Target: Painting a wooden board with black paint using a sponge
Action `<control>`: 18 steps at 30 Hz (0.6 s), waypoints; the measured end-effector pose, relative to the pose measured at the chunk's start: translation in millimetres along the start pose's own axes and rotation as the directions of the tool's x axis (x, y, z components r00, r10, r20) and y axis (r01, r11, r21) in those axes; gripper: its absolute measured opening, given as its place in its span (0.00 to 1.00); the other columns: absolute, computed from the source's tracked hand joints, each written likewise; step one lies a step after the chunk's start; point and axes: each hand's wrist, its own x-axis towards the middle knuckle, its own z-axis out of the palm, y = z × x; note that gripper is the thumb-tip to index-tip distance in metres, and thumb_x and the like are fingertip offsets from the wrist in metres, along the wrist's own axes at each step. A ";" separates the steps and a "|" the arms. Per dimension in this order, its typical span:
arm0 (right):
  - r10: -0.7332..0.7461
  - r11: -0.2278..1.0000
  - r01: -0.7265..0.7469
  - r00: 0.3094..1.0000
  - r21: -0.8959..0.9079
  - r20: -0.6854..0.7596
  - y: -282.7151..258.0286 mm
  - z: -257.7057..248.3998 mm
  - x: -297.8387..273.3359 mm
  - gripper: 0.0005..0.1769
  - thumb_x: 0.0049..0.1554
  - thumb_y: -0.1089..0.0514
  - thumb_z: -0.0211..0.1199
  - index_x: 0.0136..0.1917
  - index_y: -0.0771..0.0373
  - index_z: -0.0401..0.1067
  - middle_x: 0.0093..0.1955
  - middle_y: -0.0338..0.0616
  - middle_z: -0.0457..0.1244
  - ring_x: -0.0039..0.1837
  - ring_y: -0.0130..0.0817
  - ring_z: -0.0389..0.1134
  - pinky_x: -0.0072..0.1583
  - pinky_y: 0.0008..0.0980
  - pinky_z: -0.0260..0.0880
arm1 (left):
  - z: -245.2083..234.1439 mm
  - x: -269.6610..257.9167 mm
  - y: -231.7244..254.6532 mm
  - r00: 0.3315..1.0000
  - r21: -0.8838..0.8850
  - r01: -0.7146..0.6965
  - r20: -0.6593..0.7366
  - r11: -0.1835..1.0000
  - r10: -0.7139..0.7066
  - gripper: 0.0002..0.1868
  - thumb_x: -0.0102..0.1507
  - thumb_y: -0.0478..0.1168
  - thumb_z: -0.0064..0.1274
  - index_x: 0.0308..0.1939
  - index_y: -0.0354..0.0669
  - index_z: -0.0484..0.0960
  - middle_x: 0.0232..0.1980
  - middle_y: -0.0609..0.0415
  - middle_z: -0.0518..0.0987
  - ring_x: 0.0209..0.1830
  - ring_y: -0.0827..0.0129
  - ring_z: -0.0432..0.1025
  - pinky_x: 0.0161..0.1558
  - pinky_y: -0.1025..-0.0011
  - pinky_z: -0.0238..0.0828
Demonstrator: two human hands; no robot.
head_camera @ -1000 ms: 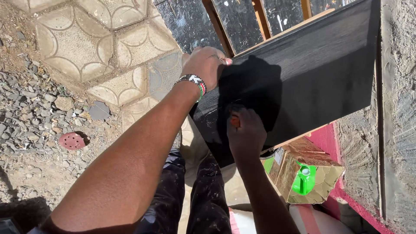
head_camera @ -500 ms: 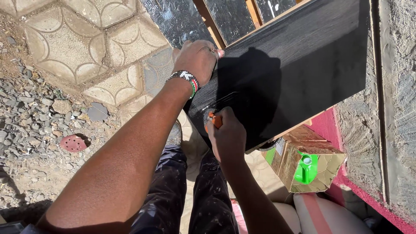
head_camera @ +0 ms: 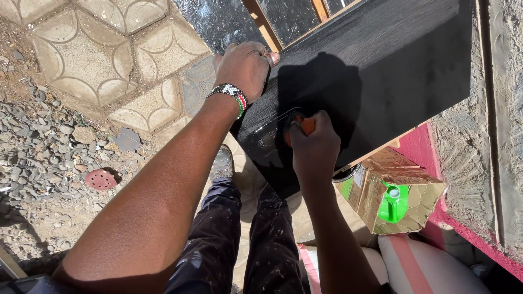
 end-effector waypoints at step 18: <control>-0.191 0.950 0.282 0.866 -0.137 0.463 -5.1 72.2 -127.1 0.24 0.62 0.54 0.82 0.61 0.52 0.68 0.50 0.54 0.78 0.51 0.65 0.79 0.51 0.64 0.78 | 1.8 2.5 -7.1 1.000 -0.069 0.015 -0.020 0.998 -0.017 0.24 0.79 0.63 0.60 0.33 0.58 0.83 0.44 0.66 0.86 0.61 0.54 0.80 0.64 0.37 0.60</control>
